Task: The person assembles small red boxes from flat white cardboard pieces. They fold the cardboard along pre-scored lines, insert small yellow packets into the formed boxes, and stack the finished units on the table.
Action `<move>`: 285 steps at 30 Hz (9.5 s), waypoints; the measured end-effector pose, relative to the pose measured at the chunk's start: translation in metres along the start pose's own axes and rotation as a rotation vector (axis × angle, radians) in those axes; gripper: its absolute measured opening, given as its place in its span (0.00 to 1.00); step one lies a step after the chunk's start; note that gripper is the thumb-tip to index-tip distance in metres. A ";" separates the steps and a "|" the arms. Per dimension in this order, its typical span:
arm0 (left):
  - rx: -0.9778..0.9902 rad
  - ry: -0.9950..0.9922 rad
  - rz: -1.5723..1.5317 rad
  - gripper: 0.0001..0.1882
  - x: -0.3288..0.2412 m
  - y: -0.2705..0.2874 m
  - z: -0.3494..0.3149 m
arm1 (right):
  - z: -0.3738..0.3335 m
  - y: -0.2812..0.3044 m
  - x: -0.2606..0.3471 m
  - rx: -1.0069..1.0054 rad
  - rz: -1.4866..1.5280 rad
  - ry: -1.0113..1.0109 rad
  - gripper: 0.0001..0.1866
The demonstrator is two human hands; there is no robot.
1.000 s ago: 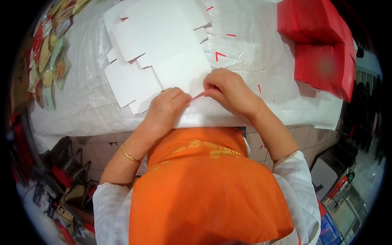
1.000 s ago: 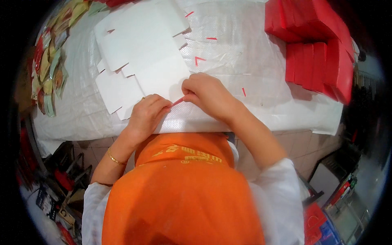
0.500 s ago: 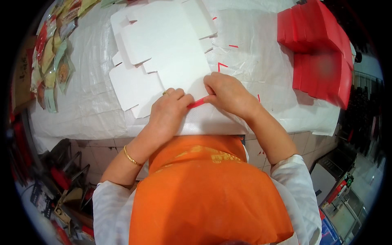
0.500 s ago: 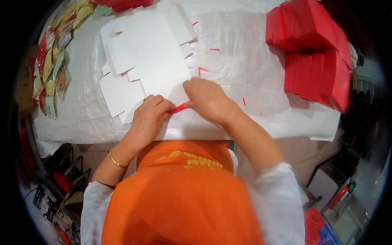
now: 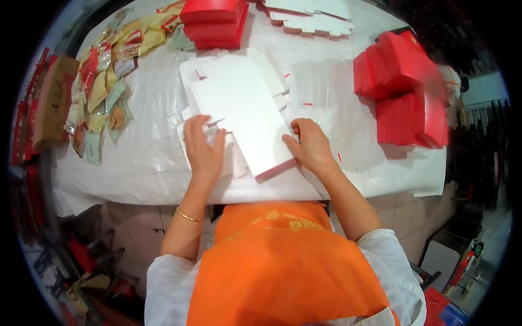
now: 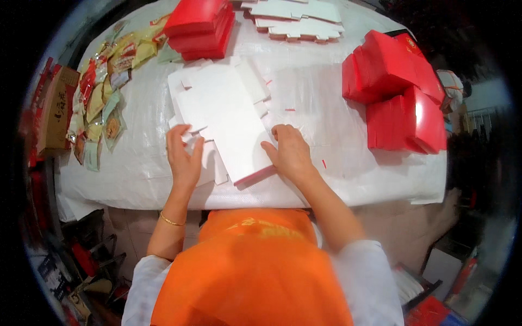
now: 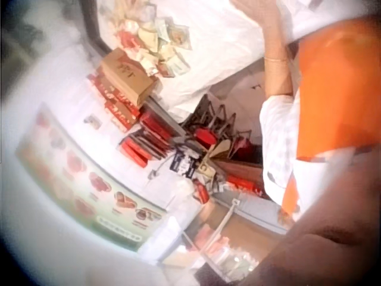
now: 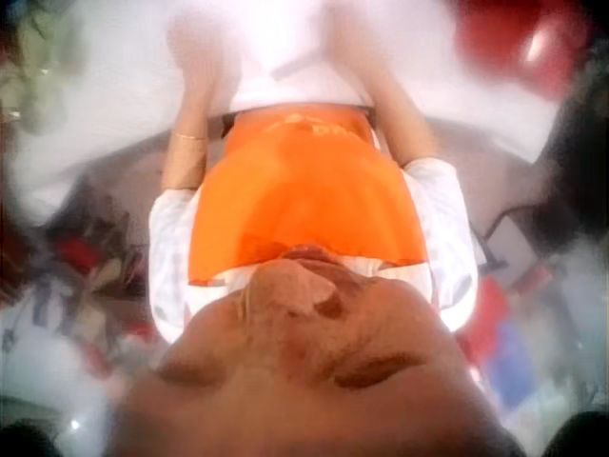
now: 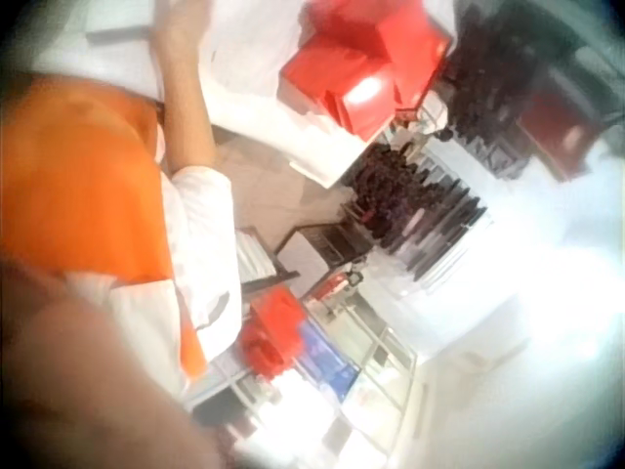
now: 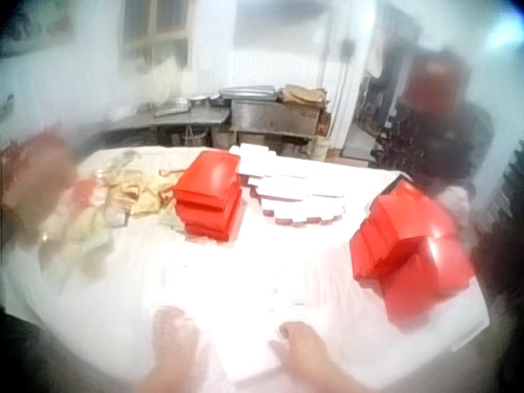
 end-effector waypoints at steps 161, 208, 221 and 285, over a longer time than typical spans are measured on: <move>0.233 0.556 -1.301 0.19 -0.029 -0.025 -0.112 | -0.034 -0.002 0.127 0.621 0.102 0.507 0.18; 0.346 0.519 -1.086 0.18 -0.012 -0.034 -0.129 | -0.039 -0.001 0.131 0.656 0.137 0.444 0.17; 0.353 0.591 -1.221 0.20 -0.022 -0.033 -0.120 | -0.044 -0.001 0.136 0.586 0.120 0.462 0.17; 0.375 0.479 -1.148 0.20 -0.023 -0.023 -0.112 | -0.067 0.003 0.126 0.659 0.041 0.396 0.25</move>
Point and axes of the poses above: each hand's wrist, its own z-axis towards the middle knuckle, its own y-axis out of the back of the hand, x = y × z, the point moved 10 cm from there along z, towards the middle knuckle, and after that the axes turned 1 degree about -x, right-handed, at the moved point
